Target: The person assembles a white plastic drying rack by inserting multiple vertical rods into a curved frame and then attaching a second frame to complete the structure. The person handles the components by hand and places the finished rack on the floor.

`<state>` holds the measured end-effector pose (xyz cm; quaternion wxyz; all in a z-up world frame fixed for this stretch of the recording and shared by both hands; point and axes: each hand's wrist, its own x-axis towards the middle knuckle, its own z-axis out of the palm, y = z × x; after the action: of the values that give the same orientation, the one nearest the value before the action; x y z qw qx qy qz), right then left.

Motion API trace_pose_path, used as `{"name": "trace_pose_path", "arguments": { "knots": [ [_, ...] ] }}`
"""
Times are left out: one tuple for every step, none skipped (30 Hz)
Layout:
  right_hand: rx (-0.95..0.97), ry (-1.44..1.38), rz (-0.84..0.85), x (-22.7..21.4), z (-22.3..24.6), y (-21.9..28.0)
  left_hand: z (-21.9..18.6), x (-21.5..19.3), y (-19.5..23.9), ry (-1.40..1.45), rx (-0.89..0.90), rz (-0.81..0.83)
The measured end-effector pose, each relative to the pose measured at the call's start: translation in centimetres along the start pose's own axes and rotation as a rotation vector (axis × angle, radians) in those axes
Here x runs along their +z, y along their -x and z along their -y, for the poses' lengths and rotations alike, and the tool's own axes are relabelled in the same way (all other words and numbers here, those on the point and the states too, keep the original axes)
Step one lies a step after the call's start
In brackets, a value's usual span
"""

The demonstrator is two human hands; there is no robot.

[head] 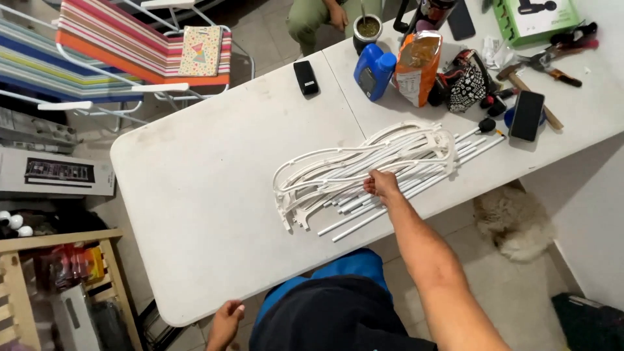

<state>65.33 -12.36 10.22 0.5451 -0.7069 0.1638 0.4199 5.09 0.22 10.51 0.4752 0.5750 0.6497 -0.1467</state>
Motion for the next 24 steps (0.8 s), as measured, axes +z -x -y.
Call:
{"name": "trace_pose_path", "arguments": {
  "knots": [
    [-0.008,-0.001,0.004,0.3,-0.9,-0.4,-0.7,-0.6,0.4,0.004,0.006,-0.005],
    [-0.090,-0.004,-0.002,0.7,-1.7,-0.9,-1.5,-1.3,0.9,0.098,0.016,-0.026],
    [-0.176,-0.004,0.000,1.5,-2.2,-1.6,-2.4,-2.0,1.3,0.199,0.027,-0.055],
    [-0.188,-0.003,0.013,2.7,-0.9,0.8,-5.8,-3.3,2.3,0.211,0.033,-0.066],
    [-0.237,0.100,0.029,3.8,-0.5,3.6,-8.2,-4.3,4.3,0.252,0.067,-0.121],
    [-0.287,0.202,0.047,4.9,-0.1,6.3,-10.6,-5.5,6.0,0.293,0.100,-0.177],
    [-0.290,0.221,0.072,6.8,1.0,10.3,-11.6,-5.7,5.9,0.313,0.086,-0.195],
    [-0.321,0.318,0.125,8.8,2.1,14.3,-12.5,-6.0,5.8,0.286,0.265,-0.250],
    [-0.354,0.417,0.173,10.4,3.2,18.4,-13.5,-6.2,5.5,0.256,0.443,-0.304],
    [-0.359,0.436,0.194,12.3,3.2,19.1,-15.6,-7.3,7.5,0.275,0.429,-0.321],
    [-0.479,0.653,0.268,14.0,3.2,19.9,-18.1,-8.7,9.2,0.193,0.527,-0.248],
    [-0.599,0.871,0.341,15.7,3.1,20.7,-20.6,-10.0,10.9,0.110,0.622,-0.174],
    [-0.601,0.874,0.343,17.9,3.4,23.0,-21.2,-10.5,10.7,0.113,0.621,-0.176],
    [-0.704,1.037,0.396,20.1,3.6,25.2,-21.7,-10.9,10.6,0.138,0.639,-0.109],
    [-0.807,1.204,0.449,22.1,3.9,27.4,-22.3,-11.1,10.5,0.166,0.655,-0.040],
    [-0.808,1.210,0.451,23.5,3.3,28.0,-21.2,-10.4,7.7,0.172,0.653,-0.042],
    [-0.849,1.200,0.475,24.9,2.6,28.6,-19.9,-9.7,4.9,0.310,0.581,0.022],
    [-0.889,1.190,0.499,26.3,1.9,29.0,-18.8,-8.9,2.1,0.446,0.507,0.085],
    [-0.887,1.194,0.504,26.7,0.9,29.0,-17.3,-8.3,0.1,0.450,0.502,0.084],
    [-0.836,1.168,0.530,26.9,0.0,28.9,-16.0,-7.6,-1.9,0.546,0.429,0.063],
    [-0.779,1.139,0.540,27.0,-1.1,28.9,-14.6,-6.9,-4.0,0.631,0.359,0.055],
    [-0.771,1.139,0.528,26.7,-1.8,29.3,-13.5,-7.0,-6.5,0.627,0.360,0.068],
    [-0.710,1.163,0.523,25.5,-2.8,29.7,-12.2,-6.2,-8.4,0.769,0.260,0.093],
    [-0.649,1.187,0.517,24.3,-3.7,30.1,-10.9,-5.1,-10.4,0.908,0.154,0.116]
  ]
}}
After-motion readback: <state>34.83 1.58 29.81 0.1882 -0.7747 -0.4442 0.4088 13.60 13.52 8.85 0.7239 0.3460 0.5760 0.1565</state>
